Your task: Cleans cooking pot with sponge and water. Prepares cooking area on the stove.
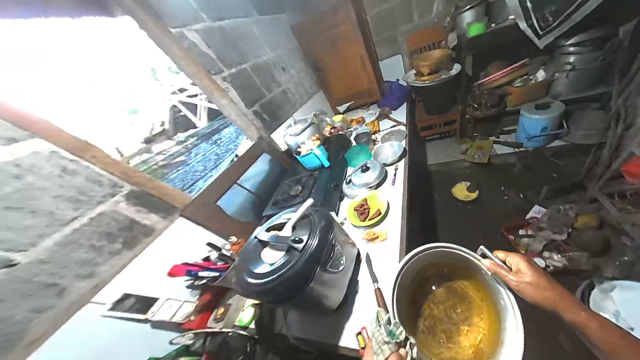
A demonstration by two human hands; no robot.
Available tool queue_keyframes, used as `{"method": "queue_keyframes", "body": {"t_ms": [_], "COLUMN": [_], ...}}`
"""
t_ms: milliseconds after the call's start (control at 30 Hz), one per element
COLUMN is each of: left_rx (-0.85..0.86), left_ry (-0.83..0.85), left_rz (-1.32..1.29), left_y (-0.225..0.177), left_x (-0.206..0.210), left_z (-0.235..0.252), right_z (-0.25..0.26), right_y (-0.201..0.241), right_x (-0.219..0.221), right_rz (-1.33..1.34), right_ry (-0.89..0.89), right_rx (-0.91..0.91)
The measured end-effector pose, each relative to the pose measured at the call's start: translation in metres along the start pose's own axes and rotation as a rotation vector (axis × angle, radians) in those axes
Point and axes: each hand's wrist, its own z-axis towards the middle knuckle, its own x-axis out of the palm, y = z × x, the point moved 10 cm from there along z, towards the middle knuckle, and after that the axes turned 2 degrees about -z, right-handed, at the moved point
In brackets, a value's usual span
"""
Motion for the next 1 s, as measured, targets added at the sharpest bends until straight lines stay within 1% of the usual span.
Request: {"method": "queue_keyframes", "body": {"t_ms": [100, 233, 367, 467, 567, 667, 833, 1000], "left_rx": [-0.01, -0.037, -0.079, -0.066, -0.037, 0.008, 0.024, 0.031], "left_ry": [-0.021, -0.041, -0.092, -0.105, -0.098, -0.122, -0.233, -0.361], "left_rz": [-0.006, -0.028, -0.053, -0.08, -0.096, -0.13, -0.192, -0.197], "left_y": [-0.009, -0.024, -0.038, -0.05, -0.066, -0.083, -0.109, -0.131], "left_x": [0.031, 0.06, 0.072, 0.075, 0.076, 0.074, 0.051, 0.023], "left_z": [0.018, 0.045, 0.08, 0.115, 0.154, 0.198, 0.257, 0.304], "right_z": [0.035, 0.083, 0.136, 0.18, 0.225, 0.28, 0.369, 0.441], "right_y": [-0.006, -0.01, 0.002, 0.014, 0.031, 0.048, 0.087, 0.131], "right_x": [-0.029, -0.052, -0.064, -0.065, -0.065, -0.063, -0.044, -0.013], "right_rz": [-0.02, -0.04, -0.088, -0.11, -0.122, -0.142, -0.156, -0.149], "right_ry": [0.01, 0.025, 0.049, 0.086, 0.098, 0.098, 0.153, 0.223], "right_rx": [-0.032, -0.065, -0.099, -0.114, -0.15, -0.161, -0.225, -0.272]}}
